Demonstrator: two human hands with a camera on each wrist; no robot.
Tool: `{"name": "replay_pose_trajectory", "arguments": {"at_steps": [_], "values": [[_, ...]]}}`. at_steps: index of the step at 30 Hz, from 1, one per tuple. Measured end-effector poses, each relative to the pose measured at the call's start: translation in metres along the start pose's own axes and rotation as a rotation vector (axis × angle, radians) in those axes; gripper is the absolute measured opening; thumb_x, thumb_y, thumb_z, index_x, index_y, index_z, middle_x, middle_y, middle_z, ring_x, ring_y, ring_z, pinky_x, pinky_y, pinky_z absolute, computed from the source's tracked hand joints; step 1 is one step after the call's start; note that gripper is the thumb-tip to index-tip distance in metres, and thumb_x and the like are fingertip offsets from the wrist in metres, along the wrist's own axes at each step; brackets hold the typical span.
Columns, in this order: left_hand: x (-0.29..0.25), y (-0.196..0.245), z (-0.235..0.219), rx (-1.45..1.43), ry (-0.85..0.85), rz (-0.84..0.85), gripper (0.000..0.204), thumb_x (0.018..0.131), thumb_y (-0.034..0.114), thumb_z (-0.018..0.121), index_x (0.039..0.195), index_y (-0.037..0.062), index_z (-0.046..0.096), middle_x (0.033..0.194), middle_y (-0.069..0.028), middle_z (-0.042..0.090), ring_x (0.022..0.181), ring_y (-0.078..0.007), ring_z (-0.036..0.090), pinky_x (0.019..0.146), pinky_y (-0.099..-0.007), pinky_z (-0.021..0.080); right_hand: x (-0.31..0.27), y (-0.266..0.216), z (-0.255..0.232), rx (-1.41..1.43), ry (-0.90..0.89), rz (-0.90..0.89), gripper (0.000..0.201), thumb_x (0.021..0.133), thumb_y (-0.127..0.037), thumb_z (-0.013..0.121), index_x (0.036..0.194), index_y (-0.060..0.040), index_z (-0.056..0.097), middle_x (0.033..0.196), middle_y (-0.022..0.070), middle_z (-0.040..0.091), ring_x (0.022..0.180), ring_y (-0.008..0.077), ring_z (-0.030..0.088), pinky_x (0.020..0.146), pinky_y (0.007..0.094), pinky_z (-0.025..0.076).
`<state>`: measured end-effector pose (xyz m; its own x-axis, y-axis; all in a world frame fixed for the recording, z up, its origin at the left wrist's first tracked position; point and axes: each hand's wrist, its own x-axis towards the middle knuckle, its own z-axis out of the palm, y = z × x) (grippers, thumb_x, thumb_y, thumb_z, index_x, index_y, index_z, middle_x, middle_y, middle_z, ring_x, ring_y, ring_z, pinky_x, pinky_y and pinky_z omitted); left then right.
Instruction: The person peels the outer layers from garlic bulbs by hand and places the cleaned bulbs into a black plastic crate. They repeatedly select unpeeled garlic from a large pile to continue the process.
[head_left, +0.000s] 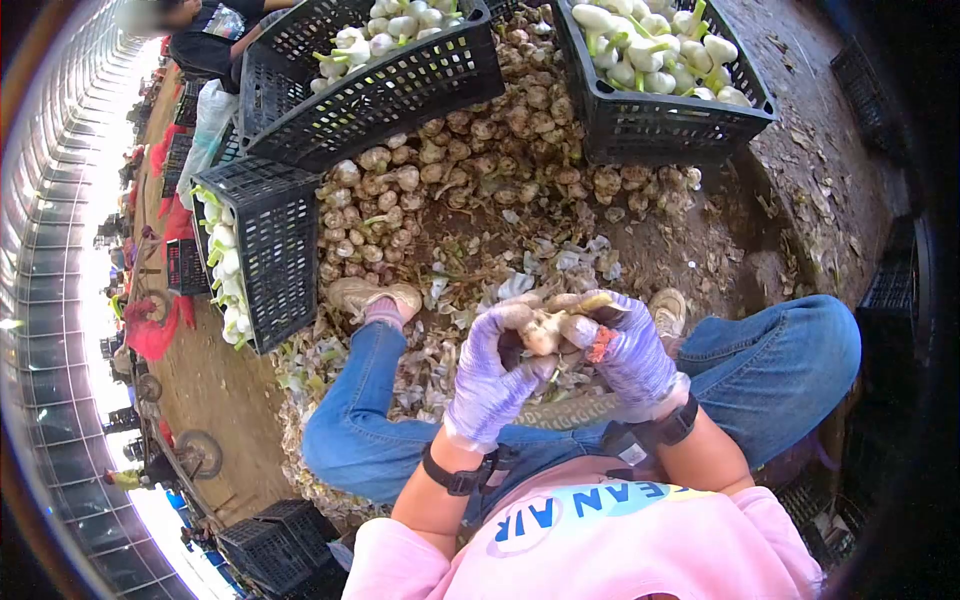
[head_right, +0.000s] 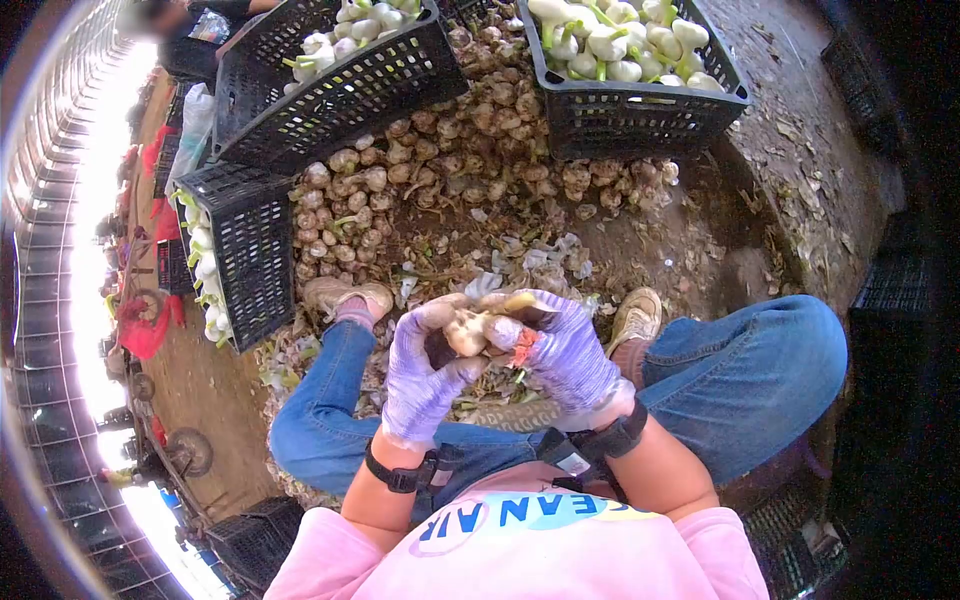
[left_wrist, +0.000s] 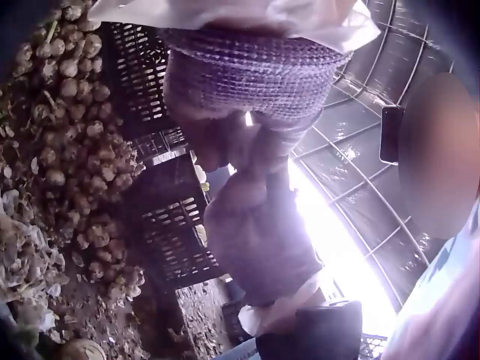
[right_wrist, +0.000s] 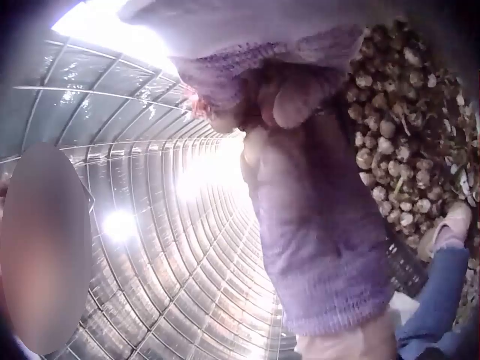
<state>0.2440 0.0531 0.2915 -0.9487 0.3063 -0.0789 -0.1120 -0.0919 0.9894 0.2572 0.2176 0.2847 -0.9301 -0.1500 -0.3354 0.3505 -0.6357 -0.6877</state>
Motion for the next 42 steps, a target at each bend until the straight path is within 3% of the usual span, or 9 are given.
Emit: {"name": "replay_pose_trajectory", "arguments": {"at_steps": [7, 24, 30, 32, 34, 35, 39, 41, 42], "values": [[0.005, -0.001, 0.000, -0.289, 0.040, -0.319, 0.063, 0.067, 0.024, 0.080, 0.116, 0.0045, 0.045, 0.117, -0.0089, 0.052, 0.107, -0.0185, 0.052, 0.091, -0.0309, 0.043, 0.007, 0.001, -0.015, -0.144, 0.011, 0.020, 0.026, 0.083, -0.017, 0.065, 0.104, -0.0012, 0.061, 0.096, 0.0066, 0.064, 0.087, 0.0112, 0.060, 0.075, 0.0245, 0.050], [0.011, -0.014, -0.002, -0.325, -0.017, -0.377, 0.060, 0.074, 0.022, 0.073, 0.122, 0.0051, 0.042, 0.112, -0.0067, 0.053, 0.099, -0.0152, 0.054, 0.083, -0.0271, 0.047, 0.009, 0.000, -0.015, 0.009, 0.025, 0.085, 0.029, 0.078, -0.015, 0.069, 0.103, -0.0007, 0.061, 0.093, 0.0071, 0.065, 0.085, 0.0133, 0.060, 0.076, 0.0263, 0.048], [0.013, -0.020, -0.008, -0.573, 0.035, -0.595, 0.057, 0.076, 0.022, 0.069, 0.123, 0.0041, 0.042, 0.108, -0.0079, 0.054, 0.092, -0.0151, 0.056, 0.078, -0.0257, 0.048, 0.013, 0.007, -0.028, -0.390, -0.096, -0.029, 0.029, 0.079, -0.014, 0.069, 0.103, -0.0014, 0.061, 0.095, 0.0066, 0.065, 0.083, 0.0117, 0.060, 0.072, 0.0256, 0.049], [0.012, -0.018, -0.004, -0.496, 0.052, -0.596, 0.057, 0.077, 0.024, 0.069, 0.123, 0.0037, 0.042, 0.107, -0.0077, 0.054, 0.090, -0.0148, 0.056, 0.076, -0.0258, 0.049, 0.012, 0.007, -0.025, -0.136, 0.049, 0.250, 0.028, 0.079, -0.015, 0.068, 0.104, -0.0019, 0.061, 0.093, 0.0051, 0.064, 0.080, 0.0101, 0.059, 0.069, 0.0252, 0.049], [0.010, -0.016, 0.007, 0.283, -0.012, 0.015, 0.056, 0.080, 0.033, 0.066, 0.122, 0.0029, 0.043, 0.106, -0.0070, 0.053, 0.087, -0.0137, 0.056, 0.070, -0.0243, 0.049, 0.013, 0.010, -0.022, -0.105, 0.053, 0.180, 0.026, 0.080, -0.013, 0.067, 0.103, -0.0026, 0.061, 0.089, 0.0033, 0.063, 0.076, 0.0091, 0.058, 0.067, 0.0250, 0.048], [0.010, -0.011, 0.009, 0.284, -0.012, 0.014, 0.056, 0.080, 0.033, 0.066, 0.122, 0.0029, 0.043, 0.106, -0.0070, 0.053, 0.087, -0.0137, 0.056, 0.070, -0.0243, 0.049, 0.014, 0.012, -0.022, -0.074, 0.055, 0.111, 0.024, 0.080, -0.012, 0.065, 0.102, -0.0032, 0.061, 0.085, 0.0014, 0.062, 0.073, 0.0081, 0.056, 0.065, 0.0247, 0.047], [0.015, -0.003, -0.008, 0.104, 0.001, -0.325, 0.061, 0.080, 0.052, 0.060, 0.115, 0.0035, 0.049, 0.088, -0.0044, 0.059, 0.068, -0.0092, 0.056, 0.056, -0.0192, 0.045, 0.014, 0.028, -0.039, -0.315, -0.051, -0.097, 0.022, 0.080, -0.008, 0.062, 0.101, -0.0034, 0.060, 0.080, 0.0001, 0.059, 0.069, 0.0077, 0.054, 0.062, 0.0246, 0.046], [0.014, -0.013, -0.025, -0.260, -0.094, -0.753, 0.073, 0.075, 0.071, 0.049, 0.107, 0.0063, 0.056, 0.090, -0.0059, 0.061, 0.075, -0.0150, 0.057, 0.056, -0.0237, 0.046, 0.011, 0.020, -0.033, -0.631, -0.120, -0.348, 0.022, 0.079, -0.005, 0.060, 0.101, -0.0029, 0.059, 0.079, 0.0002, 0.058, 0.071, 0.0079, 0.054, 0.063, 0.0245, 0.046], [0.015, -0.014, -0.023, -0.259, -0.096, -0.752, 0.073, 0.075, 0.071, 0.049, 0.107, 0.0063, 0.056, 0.090, -0.0059, 0.061, 0.075, -0.0150, 0.057, 0.056, -0.0237, 0.046, 0.015, 0.025, -0.035, -0.446, -0.125, 0.001, 0.025, 0.081, -0.007, 0.059, 0.105, -0.0025, 0.057, 0.085, 0.0022, 0.059, 0.075, 0.0086, 0.055, 0.066, 0.0249, 0.046]]}}
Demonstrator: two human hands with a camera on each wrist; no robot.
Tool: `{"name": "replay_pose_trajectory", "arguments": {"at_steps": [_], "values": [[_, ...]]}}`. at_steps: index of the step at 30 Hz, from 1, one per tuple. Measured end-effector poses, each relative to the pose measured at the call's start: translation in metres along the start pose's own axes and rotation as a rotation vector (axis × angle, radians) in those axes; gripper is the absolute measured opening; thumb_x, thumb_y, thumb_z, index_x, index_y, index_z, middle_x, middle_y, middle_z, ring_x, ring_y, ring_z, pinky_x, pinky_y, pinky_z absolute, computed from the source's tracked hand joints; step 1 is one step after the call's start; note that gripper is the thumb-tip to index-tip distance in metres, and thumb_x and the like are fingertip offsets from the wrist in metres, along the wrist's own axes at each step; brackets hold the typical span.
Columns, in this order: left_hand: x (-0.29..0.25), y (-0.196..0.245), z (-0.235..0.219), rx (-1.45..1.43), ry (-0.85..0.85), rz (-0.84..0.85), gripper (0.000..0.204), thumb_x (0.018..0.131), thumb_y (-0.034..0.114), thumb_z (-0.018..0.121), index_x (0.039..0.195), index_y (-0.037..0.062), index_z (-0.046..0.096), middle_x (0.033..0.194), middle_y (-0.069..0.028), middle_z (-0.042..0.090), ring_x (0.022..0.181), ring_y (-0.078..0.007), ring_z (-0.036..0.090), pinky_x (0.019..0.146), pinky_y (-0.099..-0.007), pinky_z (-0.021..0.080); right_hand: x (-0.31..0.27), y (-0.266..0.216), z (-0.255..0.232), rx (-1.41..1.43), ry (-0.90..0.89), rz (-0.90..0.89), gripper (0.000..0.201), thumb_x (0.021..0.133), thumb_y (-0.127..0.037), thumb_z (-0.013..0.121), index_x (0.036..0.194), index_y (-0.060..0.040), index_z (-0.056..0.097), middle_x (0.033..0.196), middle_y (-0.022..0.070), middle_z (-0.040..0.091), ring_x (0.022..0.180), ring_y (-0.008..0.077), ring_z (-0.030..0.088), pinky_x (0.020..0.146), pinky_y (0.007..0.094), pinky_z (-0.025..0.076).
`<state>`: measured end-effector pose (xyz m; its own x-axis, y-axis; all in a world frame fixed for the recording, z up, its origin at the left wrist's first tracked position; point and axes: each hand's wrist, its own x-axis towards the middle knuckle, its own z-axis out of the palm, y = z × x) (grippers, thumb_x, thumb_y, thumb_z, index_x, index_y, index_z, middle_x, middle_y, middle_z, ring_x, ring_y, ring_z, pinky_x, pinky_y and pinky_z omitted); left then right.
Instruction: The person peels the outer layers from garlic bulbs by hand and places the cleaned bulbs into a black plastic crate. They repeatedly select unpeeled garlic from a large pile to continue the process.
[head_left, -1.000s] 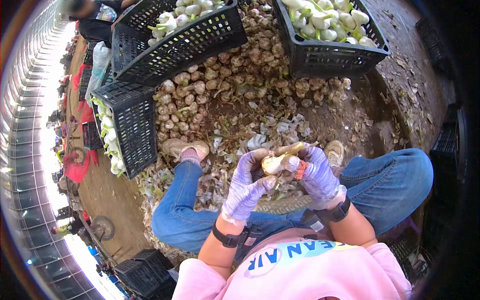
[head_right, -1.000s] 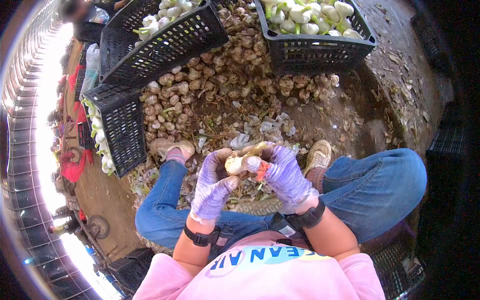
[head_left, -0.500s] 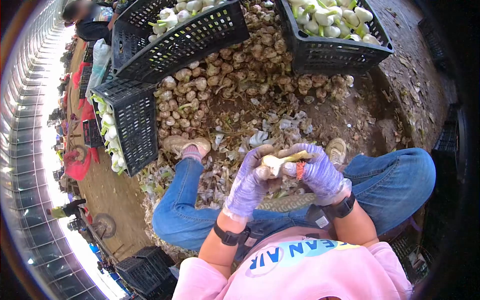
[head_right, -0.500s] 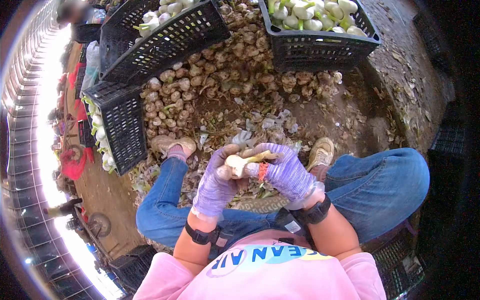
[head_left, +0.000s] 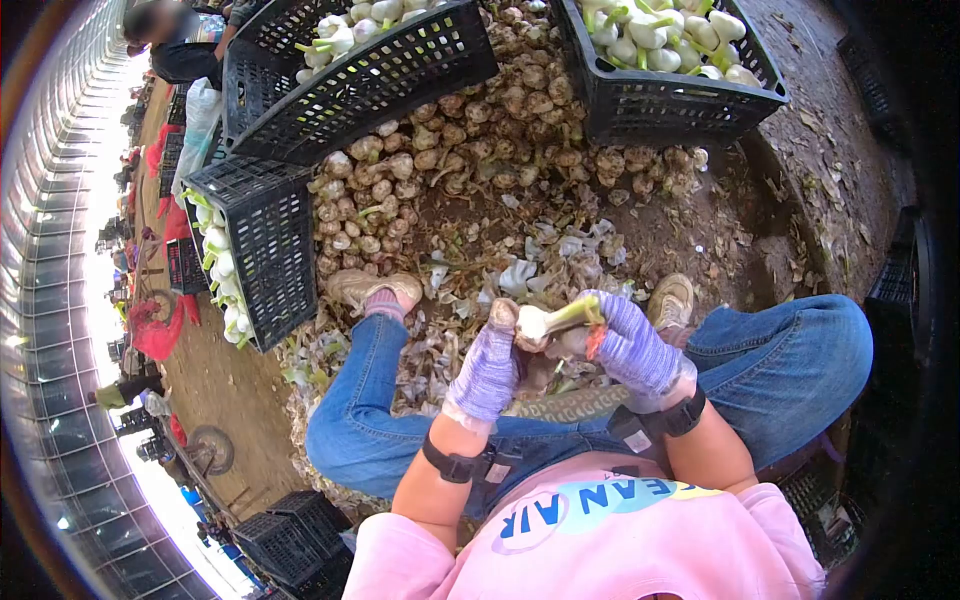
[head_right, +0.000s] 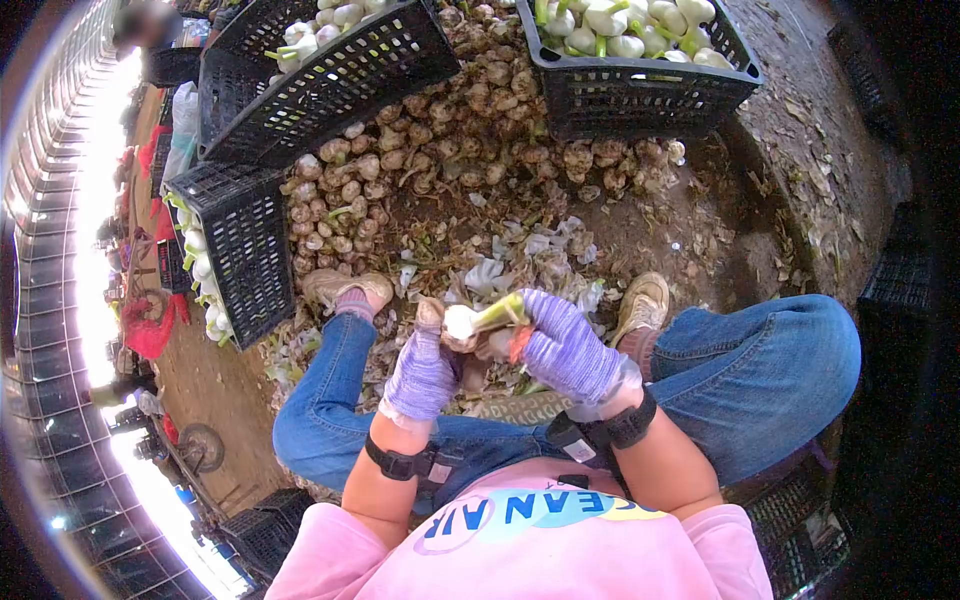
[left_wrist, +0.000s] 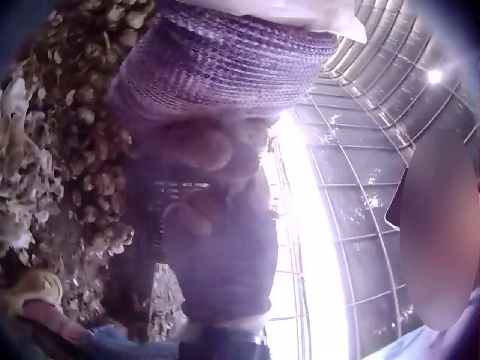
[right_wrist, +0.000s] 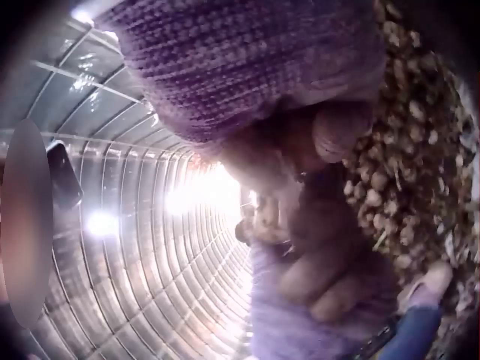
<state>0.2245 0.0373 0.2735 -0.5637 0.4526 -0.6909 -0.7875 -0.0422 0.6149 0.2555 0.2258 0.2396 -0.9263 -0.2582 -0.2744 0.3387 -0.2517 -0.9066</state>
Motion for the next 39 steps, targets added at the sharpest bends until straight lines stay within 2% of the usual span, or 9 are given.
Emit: {"name": "replay_pose_trajectory", "arguments": {"at_steps": [4, 9, 13, 23, 25, 27, 33, 35, 39], "values": [[0.006, -0.006, 0.012, 0.017, 0.107, 0.157, 0.072, 0.074, 0.071, 0.050, 0.106, 0.0066, 0.056, 0.085, -0.0053, 0.061, 0.071, -0.0144, 0.057, 0.051, -0.0246, 0.044, -0.001, -0.014, 0.003, 0.228, 0.075, 0.064, 0.025, 0.084, -0.012, 0.060, 0.107, -0.0029, 0.056, 0.093, 0.0039, 0.060, 0.082, 0.0092, 0.056, 0.070, 0.0245, 0.047], [0.003, -0.007, 0.021, 0.225, 0.173, 0.444, 0.070, 0.072, 0.054, 0.068, 0.117, 0.0024, 0.050, 0.100, -0.0048, 0.058, 0.089, -0.0127, 0.055, 0.077, -0.0248, 0.044, -0.002, -0.020, 0.012, 0.531, 0.121, 0.021, 0.029, 0.084, -0.017, 0.063, 0.108, -0.0024, 0.055, 0.098, 0.0052, 0.061, 0.089, 0.0116, 0.058, 0.076, 0.0249, 0.047], [-0.001, -0.008, 0.030, 0.291, 0.180, 0.494, 0.074, 0.072, 0.051, 0.070, 0.121, 0.0015, 0.046, 0.106, -0.0063, 0.055, 0.097, -0.0142, 0.051, 0.085, -0.0281, 0.042, -0.002, -0.016, 0.013, 0.398, 0.176, 0.007, 0.029, 0.084, -0.017, 0.063, 0.108, -0.0016, 0.056, 0.099, 0.0054, 0.061, 0.088, 0.0124, 0.058, 0.077, 0.0254, 0.047], [-0.003, -0.010, 0.026, 0.220, 0.192, 0.546, 0.070, 0.074, 0.045, 0.071, 0.121, 0.0005, 0.045, 0.106, -0.0074, 0.054, 0.091, -0.0142, 0.054, 0.081, -0.0274, 0.046, -0.002, -0.014, 0.011, 0.475, 0.128, -0.026, 0.032, 0.084, -0.013, 0.062, 0.112, 0.0007, 0.055, 0.103, 0.0062, 0.061, 0.092, 0.0125, 0.058, 0.079, 0.0255, 0.048], [-0.005, -0.011, 0.027, 0.248, 0.186, 0.485, 0.076, 0.070, 0.044, 0.074, 0.124, 0.0012, 0.043, 0.111, -0.0076, 0.053, 0.101, -0.0153, 0.051, 0.088, -0.0296, 0.043, -0.003, -0.012, 0.012, 0.486, 0.153, -0.008, 0.033, 0.084, -0.012, 0.062, 0.113, 0.0010, 0.054, 0.104, 0.0065, 0.060, 0.093, 0.0127, 0.058, 0.079, 0.0255, 0.048], [-0.003, -0.015, 0.026, 0.245, 0.196, 0.491, 0.076, 0.070, 0.044, 0.074, 0.124, 0.0014, 0.043, 0.111, -0.0075, 0.053, 0.100, -0.0151, 0.051, 0.088, -0.0293, 0.043, -0.003, -0.011, 0.011, 0.373, 0.166, -0.001, 0.036, 0.085, -0.013, 0.062, 0.117, 0.0011, 0.052, 0.107, 0.0074, 0.060, 0.096, 0.0131, 0.057, 0.082, 0.0262, 0.047], [-0.002, -0.013, 0.023, 0.135, 0.178, 0.493, 0.071, 0.071, 0.038, 0.075, 0.124, 0.0018, 0.044, 0.110, -0.0072, 0.053, 0.100, -0.0151, 0.051, 0.087, -0.0288, 0.044, -0.003, -0.021, 0.008, 0.470, 0.095, 0.016, 0.035, 0.085, -0.012, 0.061, 0.116, 0.0004, 0.053, 0.107, 0.0075, 0.059, 0.097, 0.0130, 0.057, 0.083, 0.0266, 0.046], [-0.002, -0.008, 0.030, 0.238, 0.251, 0.570, 0.078, 0.067, 0.048, 0.075, 0.121, 0.0006, 0.045, 0.107, -0.0078, 0.053, 0.095, -0.0161, 0.054, 0.083, -0.0293, 0.047, -0.003, -0.021, 0.009, 0.465, 0.117, 0.025, 0.035, 0.084, -0.012, 0.062, 0.116, 0.0002, 0.053, 0.106, 0.0072, 0.060, 0.097, 0.0130, 0.057, 0.083, 0.0264, 0.047], [0.000, -0.018, 0.025, 0.404, 0.284, 0.646, 0.075, 0.066, 0.039, 0.078, 0.121, 0.0000, 0.044, 0.109, -0.0087, 0.053, 0.099, -0.0173, 0.054, 0.087, -0.0307, 0.045, -0.003, -0.011, 0.009, 0.468, 0.188, -0.006, 0.035, 0.084, -0.012, 0.063, 0.115, -0.0001, 0.054, 0.106, 0.0071, 0.060, 0.095, 0.0128, 0.058, 0.081, 0.0259, 0.047]]}}
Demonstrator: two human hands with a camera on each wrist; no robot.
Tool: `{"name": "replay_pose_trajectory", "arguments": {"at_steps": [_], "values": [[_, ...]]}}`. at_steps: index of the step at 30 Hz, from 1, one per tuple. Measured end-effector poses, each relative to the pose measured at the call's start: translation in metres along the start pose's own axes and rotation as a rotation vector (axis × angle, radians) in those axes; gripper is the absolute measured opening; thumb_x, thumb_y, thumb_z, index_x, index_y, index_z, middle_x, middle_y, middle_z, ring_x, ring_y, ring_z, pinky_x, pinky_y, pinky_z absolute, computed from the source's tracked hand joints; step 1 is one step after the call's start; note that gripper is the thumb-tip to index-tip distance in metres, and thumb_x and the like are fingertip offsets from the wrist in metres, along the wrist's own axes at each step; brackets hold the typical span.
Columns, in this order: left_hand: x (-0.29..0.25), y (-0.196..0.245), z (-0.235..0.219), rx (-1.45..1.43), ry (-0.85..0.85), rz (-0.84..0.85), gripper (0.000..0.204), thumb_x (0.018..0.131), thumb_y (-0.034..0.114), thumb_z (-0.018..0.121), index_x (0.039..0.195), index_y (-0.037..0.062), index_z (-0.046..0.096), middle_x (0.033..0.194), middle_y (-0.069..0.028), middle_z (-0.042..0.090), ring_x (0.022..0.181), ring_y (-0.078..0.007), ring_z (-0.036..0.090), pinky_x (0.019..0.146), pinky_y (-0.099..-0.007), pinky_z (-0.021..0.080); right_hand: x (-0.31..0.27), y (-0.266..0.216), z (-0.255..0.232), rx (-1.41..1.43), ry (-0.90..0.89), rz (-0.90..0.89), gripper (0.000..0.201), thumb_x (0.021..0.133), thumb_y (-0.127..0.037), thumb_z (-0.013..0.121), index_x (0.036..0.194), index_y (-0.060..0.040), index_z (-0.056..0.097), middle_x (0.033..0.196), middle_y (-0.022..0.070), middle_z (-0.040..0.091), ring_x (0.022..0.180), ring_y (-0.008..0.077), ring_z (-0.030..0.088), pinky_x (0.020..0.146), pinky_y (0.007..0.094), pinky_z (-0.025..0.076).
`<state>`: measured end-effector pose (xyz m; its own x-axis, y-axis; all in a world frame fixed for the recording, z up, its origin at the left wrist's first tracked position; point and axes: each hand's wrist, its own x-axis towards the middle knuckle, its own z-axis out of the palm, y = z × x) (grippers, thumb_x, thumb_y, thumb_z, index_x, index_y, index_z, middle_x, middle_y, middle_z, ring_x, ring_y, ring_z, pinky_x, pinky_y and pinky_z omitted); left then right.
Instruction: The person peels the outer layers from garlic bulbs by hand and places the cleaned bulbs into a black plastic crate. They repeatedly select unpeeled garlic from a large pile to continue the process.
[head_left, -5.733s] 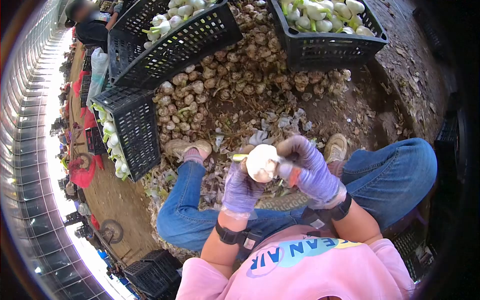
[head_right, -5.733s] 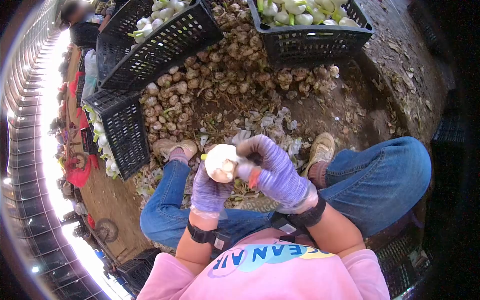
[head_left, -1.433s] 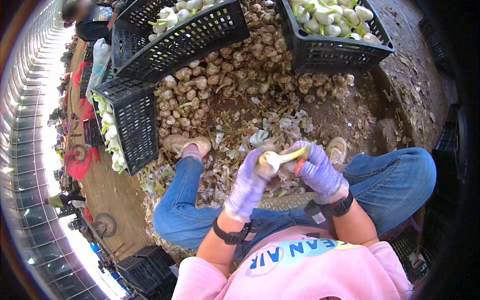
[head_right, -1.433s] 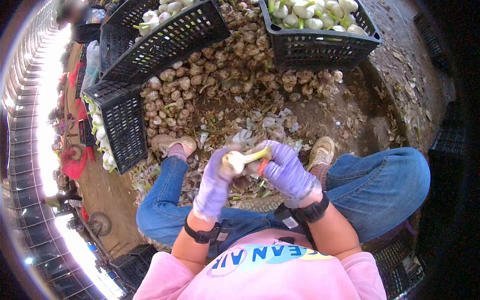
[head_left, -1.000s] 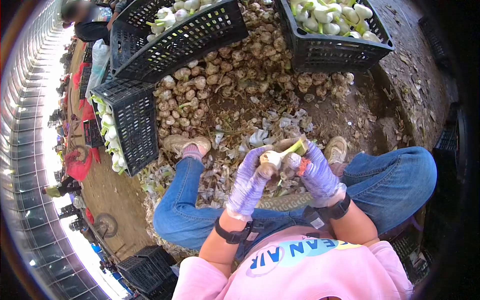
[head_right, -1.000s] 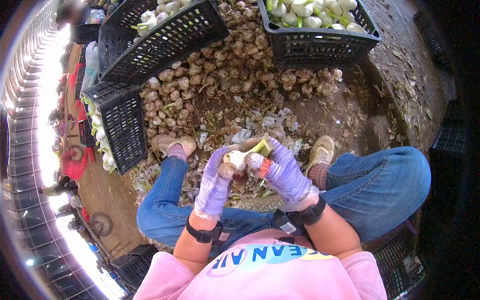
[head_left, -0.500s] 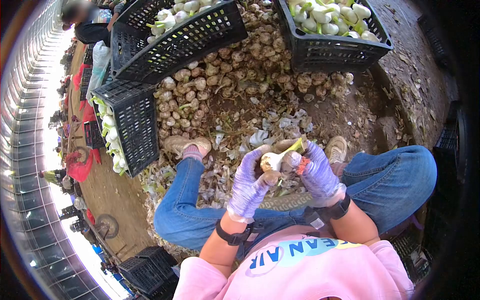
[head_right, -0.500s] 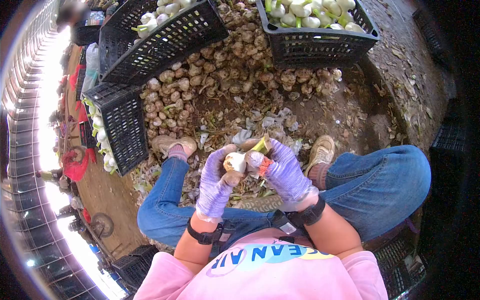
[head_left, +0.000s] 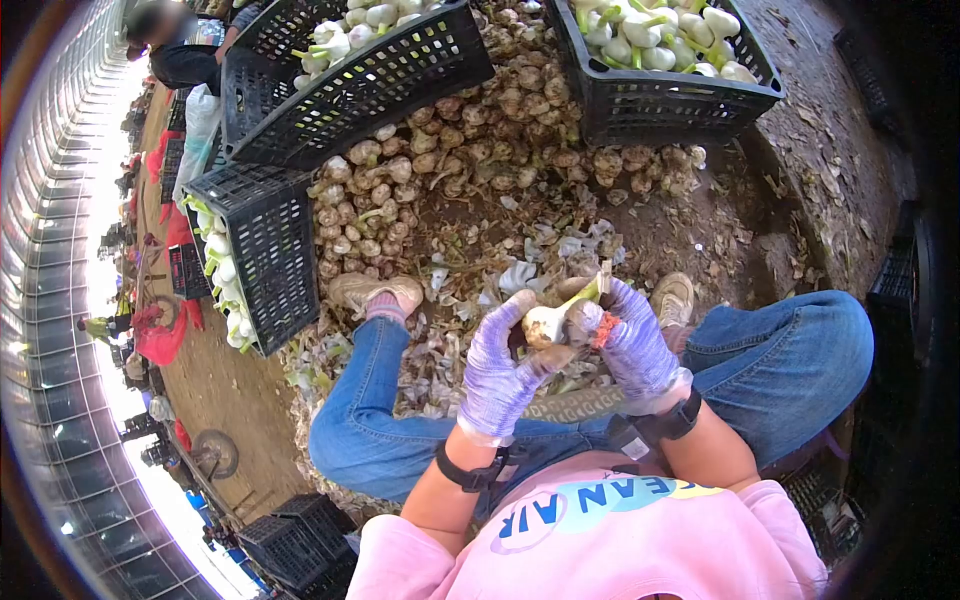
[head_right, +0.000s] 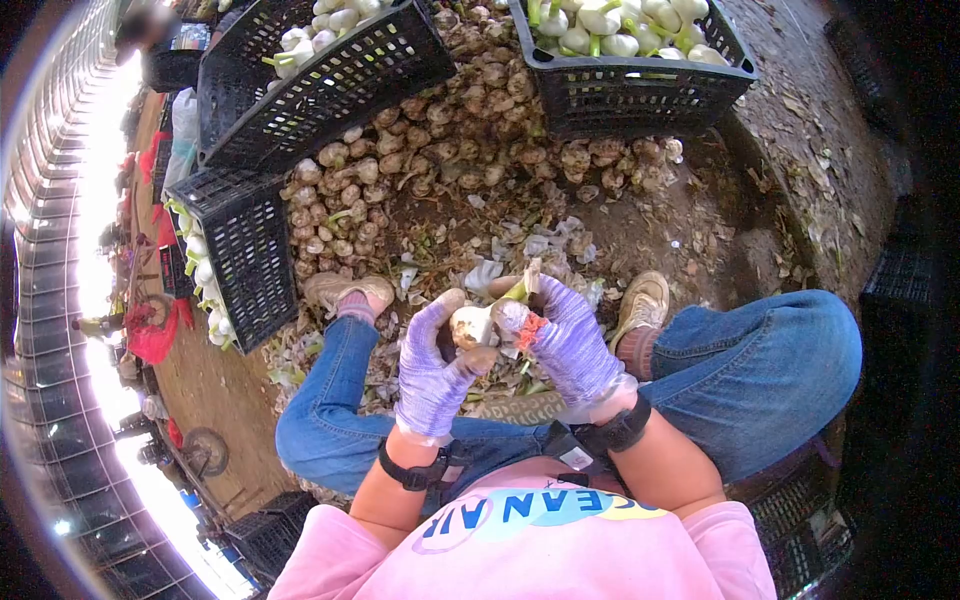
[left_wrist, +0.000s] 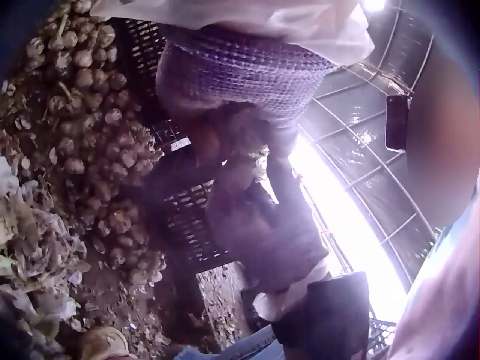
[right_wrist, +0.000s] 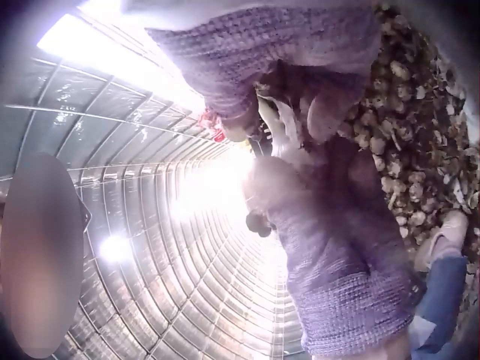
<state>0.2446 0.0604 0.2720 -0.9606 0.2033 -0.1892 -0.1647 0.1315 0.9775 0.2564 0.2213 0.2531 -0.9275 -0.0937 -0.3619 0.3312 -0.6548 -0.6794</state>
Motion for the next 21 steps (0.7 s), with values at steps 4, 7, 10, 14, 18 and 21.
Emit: {"name": "replay_pose_trajectory", "arguments": {"at_steps": [4, 7, 10, 14, 18, 21], "values": [[-0.002, 0.000, 0.001, 0.150, -0.001, 0.047, 0.074, 0.064, 0.032, 0.080, 0.121, 0.0001, 0.045, 0.110, -0.0094, 0.053, 0.101, -0.0180, 0.053, 0.088, -0.0310, 0.044, 0.000, 0.002, -0.001, -0.034, 0.032, 0.008, 0.034, 0.084, -0.012, 0.063, 0.114, -0.0001, 0.055, 0.104, 0.0071, 0.061, 0.094, 0.0128, 0.058, 0.081, 0.0259, 0.048], [-0.002, 0.006, 0.004, 0.026, 0.033, -0.015, 0.072, 0.065, 0.032, 0.080, 0.120, 0.0009, 0.045, 0.111, -0.0095, 0.053, 0.101, -0.0184, 0.053, 0.088, -0.0314, 0.044, 0.000, -0.007, 0.002, -0.060, -0.009, -0.021, 0.033, 0.083, -0.011, 0.063, 0.113, -0.0002, 0.055, 0.104, 0.0067, 0.061, 0.094, 0.0124, 0.057, 0.082, 0.0262, 0.047], [-0.002, 0.003, 0.001, 0.020, 0.044, 0.012, 0.069, 0.065, 0.028, 0.081, 0.119, 0.0016, 0.046, 0.111, -0.0092, 0.053, 0.102, -0.0187, 0.053, 0.088, -0.0319, 0.044, 0.000, -0.008, 0.003, -0.049, -0.027, 0.010, 0.033, 0.083, -0.011, 0.064, 0.113, -0.0002, 0.055, 0.104, 0.0068, 0.061, 0.095, 0.0125, 0.057, 0.082, 0.0265, 0.047], [-0.002, -0.001, -0.003, 0.386, 0.006, 0.241, 0.069, 0.063, 0.023, 0.082, 0.118, 0.0021, 0.047, 0.112, -0.0084, 0.052, 0.103, -0.0193, 0.053, 0.087, -0.0322, 0.045, -0.001, -0.006, 0.004, -0.004, 0.003, 0.049, 0.034, 0.082, -0.011, 0.065, 0.113, 0.0001, 0.056, 0.106, 0.0076, 0.060, 0.096, 0.0133, 0.058, 0.083, 0.0269, 0.047], [0.000, -0.001, -0.003, 0.618, 0.002, 0.484, 0.070, 0.061, 0.022, 0.083, 0.118, 0.0024, 0.047, 0.111, -0.0089, 0.053, 0.101, -0.0197, 0.055, 0.087, -0.0320, 0.045, -0.002, -0.007, 0.004, -0.005, 0.004, 0.046, 0.034, 0.081, -0.010, 0.065, 0.112, -0.0002, 0.056, 0.108, 0.0081, 0.060, 0.096, 0.0138, 0.058, 0.083, 0.0270, 0.047], [-0.004, -0.007, -0.003, 0.228, 0.018, 0.110, 0.071, 0.061, 0.023, 0.083, 0.119, 0.0026, 0.047, 0.110, -0.0093, 0.053, 0.101, -0.0193, 0.055, 0.086, -0.0322, 0.046, -0.001, -0.007, 0.001, -0.004, -0.015, 0.073, 0.034, 0.081, -0.009, 0.065, 0.113, -0.0004, 0.056, 0.108, 0.0085, 0.060, 0.096, 0.0141, 0.058, 0.084, 0.0272, 0.047]]}}
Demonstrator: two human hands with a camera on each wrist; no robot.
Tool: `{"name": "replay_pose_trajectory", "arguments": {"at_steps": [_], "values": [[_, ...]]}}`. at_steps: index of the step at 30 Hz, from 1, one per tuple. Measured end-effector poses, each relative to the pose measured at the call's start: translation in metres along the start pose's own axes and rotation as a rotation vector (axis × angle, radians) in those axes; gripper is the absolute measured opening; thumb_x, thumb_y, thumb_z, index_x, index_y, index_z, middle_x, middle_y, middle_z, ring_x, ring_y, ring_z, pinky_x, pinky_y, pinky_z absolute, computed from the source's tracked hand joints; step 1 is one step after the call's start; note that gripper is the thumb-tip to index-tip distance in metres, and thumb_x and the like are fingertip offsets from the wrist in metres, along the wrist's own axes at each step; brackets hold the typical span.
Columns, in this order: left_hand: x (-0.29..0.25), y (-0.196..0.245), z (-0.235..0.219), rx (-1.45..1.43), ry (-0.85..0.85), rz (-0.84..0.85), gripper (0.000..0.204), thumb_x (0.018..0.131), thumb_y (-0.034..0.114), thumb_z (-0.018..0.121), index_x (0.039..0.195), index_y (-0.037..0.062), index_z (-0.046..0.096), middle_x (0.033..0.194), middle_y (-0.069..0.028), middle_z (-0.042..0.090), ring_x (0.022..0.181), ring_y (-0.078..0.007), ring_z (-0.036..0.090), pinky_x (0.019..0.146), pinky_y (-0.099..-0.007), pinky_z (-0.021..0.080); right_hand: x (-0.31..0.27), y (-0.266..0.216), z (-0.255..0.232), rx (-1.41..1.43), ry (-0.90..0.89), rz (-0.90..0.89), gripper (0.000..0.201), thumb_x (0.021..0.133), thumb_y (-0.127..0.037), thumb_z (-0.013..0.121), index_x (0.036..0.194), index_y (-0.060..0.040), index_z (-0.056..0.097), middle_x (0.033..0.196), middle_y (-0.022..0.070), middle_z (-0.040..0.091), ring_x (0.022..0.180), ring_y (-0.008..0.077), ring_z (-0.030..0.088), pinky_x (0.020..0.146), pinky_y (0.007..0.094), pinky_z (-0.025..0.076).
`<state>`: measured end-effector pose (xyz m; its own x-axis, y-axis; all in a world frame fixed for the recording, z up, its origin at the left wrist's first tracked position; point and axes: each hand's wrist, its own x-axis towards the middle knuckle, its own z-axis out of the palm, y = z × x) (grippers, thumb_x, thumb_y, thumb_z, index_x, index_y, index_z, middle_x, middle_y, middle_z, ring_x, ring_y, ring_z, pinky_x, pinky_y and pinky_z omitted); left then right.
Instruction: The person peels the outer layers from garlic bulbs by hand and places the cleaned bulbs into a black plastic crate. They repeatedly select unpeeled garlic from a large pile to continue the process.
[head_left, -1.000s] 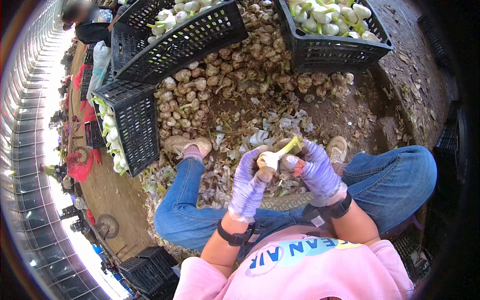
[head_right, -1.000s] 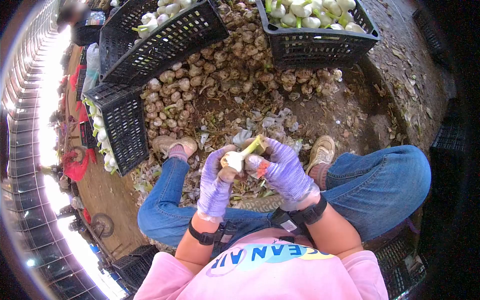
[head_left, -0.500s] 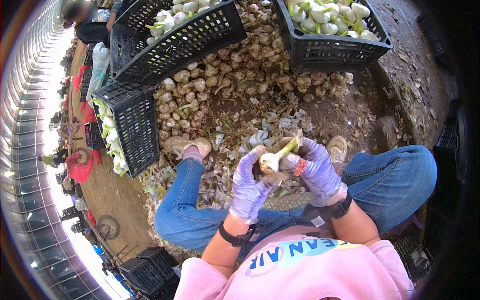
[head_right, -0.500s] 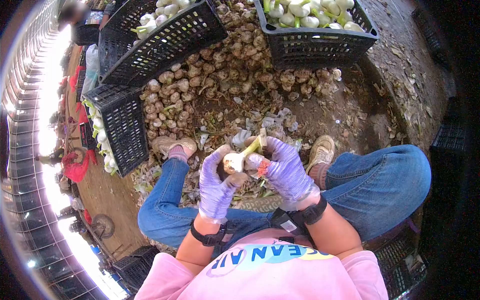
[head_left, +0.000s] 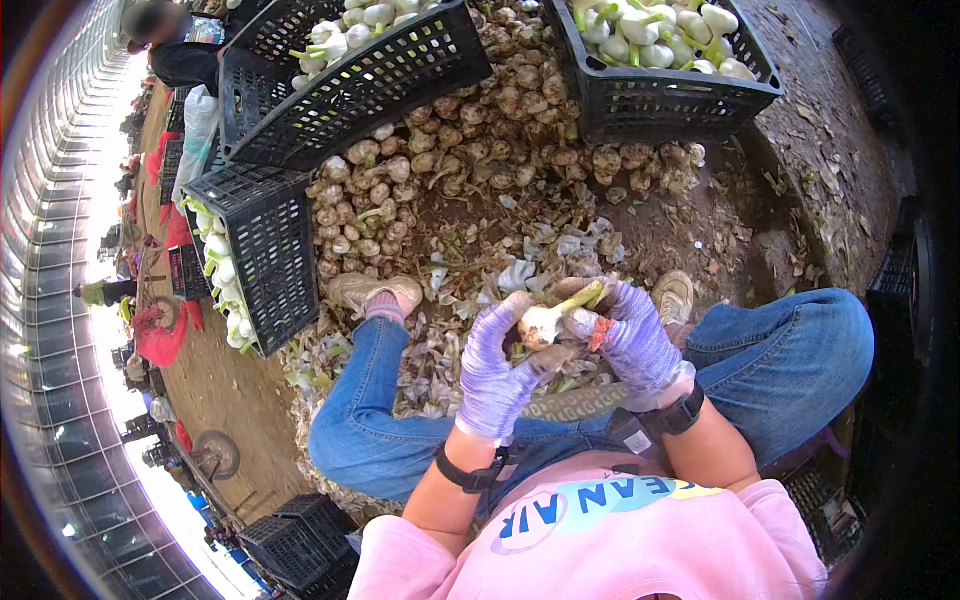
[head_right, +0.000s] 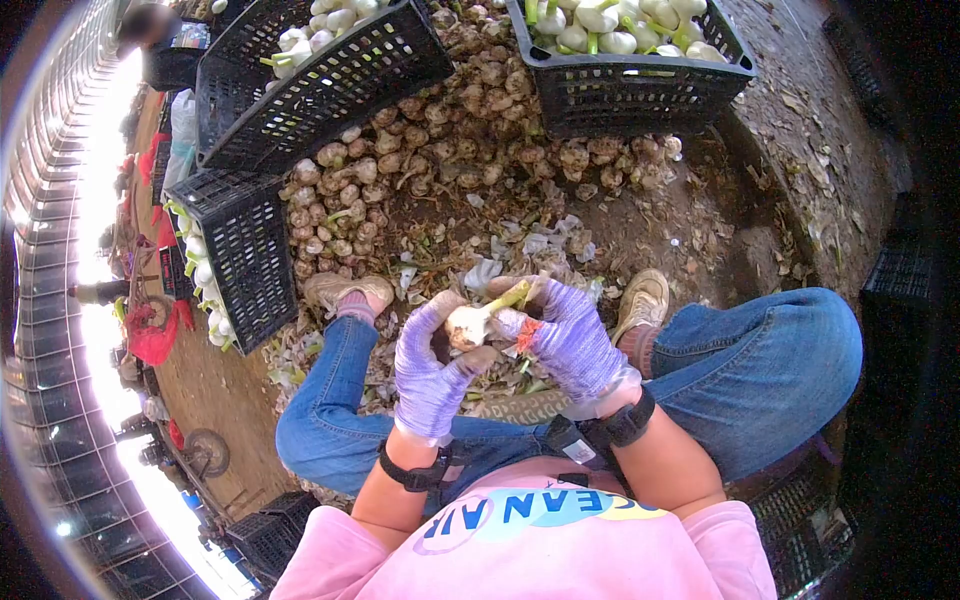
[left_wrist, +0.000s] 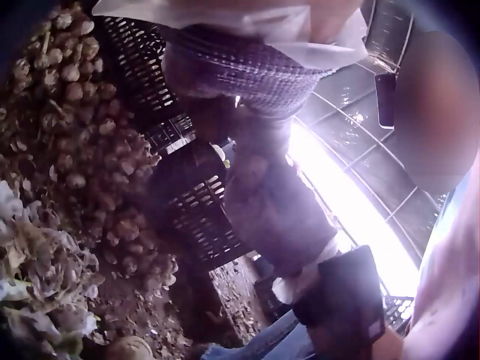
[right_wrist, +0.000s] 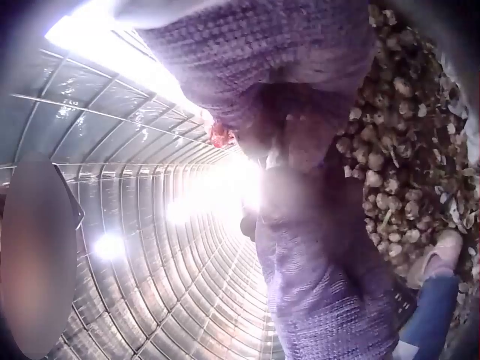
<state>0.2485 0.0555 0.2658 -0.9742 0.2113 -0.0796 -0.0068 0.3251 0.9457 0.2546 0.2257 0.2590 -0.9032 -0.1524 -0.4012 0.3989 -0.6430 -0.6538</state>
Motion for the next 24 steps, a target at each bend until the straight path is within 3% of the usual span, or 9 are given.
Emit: {"name": "replay_pose_trajectory", "arguments": {"at_steps": [9, 11, 13, 15, 16, 17, 19, 20, 24], "values": [[0.005, 0.005, 0.000, -0.016, -0.050, 0.110, 0.069, 0.068, 0.038, 0.077, 0.119, 0.0025, 0.047, 0.112, -0.0085, 0.051, 0.101, -0.0178, 0.052, 0.087, -0.0306, 0.044, -0.001, -0.007, 0.004, 0.071, -0.097, 0.138, 0.030, 0.080, -0.012, 0.066, 0.107, -0.0009, 0.058, 0.104, 0.0071, 0.061, 0.094, 0.0143, 0.058, 0.082, 0.0277, 0.047], [0.005, 0.005, 0.002, -0.480, 0.004, -0.141, 0.063, 0.071, 0.033, 0.076, 0.117, 0.0016, 0.048, 0.106, -0.0116, 0.054, 0.084, -0.0181, 0.058, 0.072, -0.0276, 0.049, 0.000, 0.001, -0.002, -0.051, -0.103, 0.092, 0.028, 0.080, -0.012, 0.066, 0.104, -0.0014, 0.059, 0.101, 0.0067, 0.061, 0.090, 0.0140, 0.058, 0.079, 0.0283, 0.047], [0.007, -0.002, -0.009, -0.488, -0.053, -0.344, 0.057, 0.077, 0.051, 0.064, 0.109, 0.0045, 0.054, 0.092, -0.0098, 0.058, 0.066, -0.0145, 0.056, 0.055, -0.0234, 0.047, 0.001, 0.008, -0.009, -0.174, -0.108, 0.048, 0.025, 0.080, -0.012, 0.066, 0.101, -0.0019, 0.059, 0.098, 0.0064, 0.061, 0.086, 0.0138, 0.059, 0.076, 0.0288, 0.048], [0.017, -0.003, -0.027, -0.831, -0.318, -0.772, 0.061, 0.081, 0.064, 0.049, 0.099, 0.0068, 0.059, 0.076, -0.0053, 0.059, 0.054, -0.0109, 0.052, 0.045, -0.0205, 0.042, 0.004, 0.011, -0.013, -0.952, -0.158, -0.642, 0.019, 0.079, -0.012, 0.065, 0.095, -0.0027, 0.060, 0.094, 0.0044, 0.060, 0.079, 0.0120, 0.056, 0.071, 0.0285, 0.046], [0.023, 0.003, -0.032, -0.685, -0.384, -0.829, 0.066, 0.082, 0.069, 0.039, 0.096, 0.0085, 0.061, 0.071, -0.0027, 0.059, 0.057, -0.0102, 0.054, 0.047, -0.0193, 0.041, 0.001, 0.010, -0.010, -0.917, -0.160, -0.663, 0.021, 0.079, -0.009, 0.064, 0.098, -0.0030, 0.058, 0.091, 0.0028, 0.058, 0.079, 0.0110, 0.054, 0.071, 0.0276, 0.046], [0.025, 0.005, -0.026, -0.683, -0.382, -0.829, 0.066, 0.082, 0.069, 0.039, 0.096, 0.0085, 0.061, 0.071, -0.0027, 0.059, 0.057, -0.0102, 0.054, 0.047, -0.0193, 0.041, 0.001, 0.015, -0.010, -0.915, -0.163, -0.663, 0.021, 0.079, -0.009, 0.064, 0.098, -0.0030, 0.058, 0.091, 0.0028, 0.058, 0.079, 0.0110, 0.054, 0.071, 0.0276, 0.046], [0.026, 0.006, -0.010, -0.430, -0.085, -0.653, 0.069, 0.085, 0.067, 0.035, 0.099, 0.0035, 0.059, 0.072, -0.0051, 0.059, 0.056, -0.0121, 0.053, 0.048, -0.0243, 0.042, 0.003, 0.017, -0.002, -0.259, -0.146, -0.011, 0.029, 0.080, -0.010, 0.065, 0.105, -0.0029, 0.054, 0.095, 0.0029, 0.058, 0.086, 0.0107, 0.054, 0.075, 0.0278, 0.046], [0.025, 0.005, -0.009, -0.420, -0.078, -0.551, 0.062, 0.087, 0.060, 0.039, 0.104, 0.0033, 0.057, 0.078, -0.0042, 0.059, 0.064, -0.0119, 0.055, 0.055, -0.0245, 0.044, -0.001, 0.007, 0.001, -0.037, -0.172, 0.042, 0.036, 0.079, -0.009, 0.067, 0.110, -0.0030, 0.050, 0.097, 0.0040, 0.058, 0.092, 0.0112, 0.054, 0.081, 0.0284, 0.046], [0.019, 0.007, -0.003, -0.166, -0.046, -0.262, 0.060, 0.087, 0.053, 0.049, 0.117, 0.0022, 0.050, 0.102, -0.0057, 0.056, 0.088, -0.0119, 0.055, 0.075, -0.0249, 0.045, 0.003, 0.015, 0.001, -0.114, -0.109, 0.002, 0.038, 0.077, -0.007, 0.070, 0.110, -0.0028, 0.052, 0.103, 0.0066, 0.059, 0.095, 0.0123, 0.055, 0.084, 0.0276, 0.046]]}}
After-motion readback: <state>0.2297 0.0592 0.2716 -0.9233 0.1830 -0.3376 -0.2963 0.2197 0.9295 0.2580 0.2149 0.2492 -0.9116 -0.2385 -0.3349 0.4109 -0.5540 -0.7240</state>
